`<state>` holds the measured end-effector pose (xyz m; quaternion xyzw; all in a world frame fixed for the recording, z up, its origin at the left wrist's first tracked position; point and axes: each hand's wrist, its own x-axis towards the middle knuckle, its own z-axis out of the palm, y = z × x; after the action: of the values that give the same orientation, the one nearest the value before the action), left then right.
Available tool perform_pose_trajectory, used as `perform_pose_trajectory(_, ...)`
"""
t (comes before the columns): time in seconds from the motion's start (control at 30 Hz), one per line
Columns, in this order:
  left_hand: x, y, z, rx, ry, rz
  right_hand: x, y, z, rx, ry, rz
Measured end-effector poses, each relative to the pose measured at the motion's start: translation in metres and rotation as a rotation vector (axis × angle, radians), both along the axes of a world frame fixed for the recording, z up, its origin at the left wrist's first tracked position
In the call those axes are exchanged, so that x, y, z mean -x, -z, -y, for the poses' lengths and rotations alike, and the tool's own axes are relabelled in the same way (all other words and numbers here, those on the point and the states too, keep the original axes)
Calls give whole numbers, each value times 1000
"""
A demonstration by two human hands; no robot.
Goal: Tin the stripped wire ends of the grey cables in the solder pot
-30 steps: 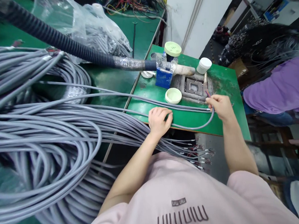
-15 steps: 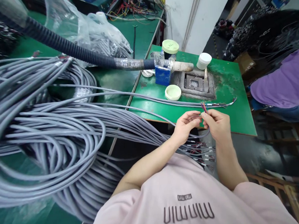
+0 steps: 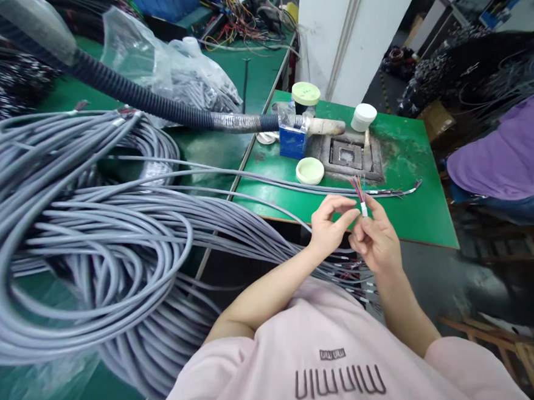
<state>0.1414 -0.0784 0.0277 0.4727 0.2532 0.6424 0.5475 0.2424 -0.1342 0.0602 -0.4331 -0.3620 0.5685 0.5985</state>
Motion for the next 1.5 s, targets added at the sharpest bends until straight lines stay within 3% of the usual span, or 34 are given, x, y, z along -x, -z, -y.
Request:
perform_pose_trajectory(0.1,-3,5,7,267,351,123,7,-3,5,0,-10,22)
perform_pose_trajectory(0.2,0,9,14,369,656,124,1,-2,8,21,-47,137)
perform_pose_trajectory(0.27,3,8,16,366,664,127,-11,-1,8,47,-127,278)
perform_pose_trajectory(0.33,5,5,16,346,575,114,-26,-5,6,41,-135,478)
perform_pose_trajectory(0.4,4,2,18,317,511,74,-39,-12,4,-24,17,721)
perform_pose_trajectory(0.5,-2,2,23,280,542,13,-45,-30,-1,-178,219,1032)
perform_pose_trajectory(0.67,-8,5,34,254,673,-39,-39,-46,-5,-286,250,1237)
perform_pose_trajectory(0.83,-3,4,36,241,801,-90,-46,-45,-2,-255,247,1169)
perform_pose_trajectory(0.97,-2,5,37,283,805,-88,-47,-42,-1,-294,265,1106)
perform_pose_trajectory(1.1,-3,6,38,336,776,-28,-43,-27,-11,-264,318,997)
perform_pose_trajectory(1.2,-2,11,42,382,735,-59,-50,-15,-28,-199,420,857)
perform_pose_trajectory(1.33,4,23,50,438,723,-120,-80,-9,-46,-239,613,520)
perform_pose_trajectory(1.4,9,27,50,466,644,-100,-93,-8,-45,-209,459,453)
perform_pose_trajectory(1.5,15,26,45,464,607,-70,-95,-1,-37,-39,-11,439)
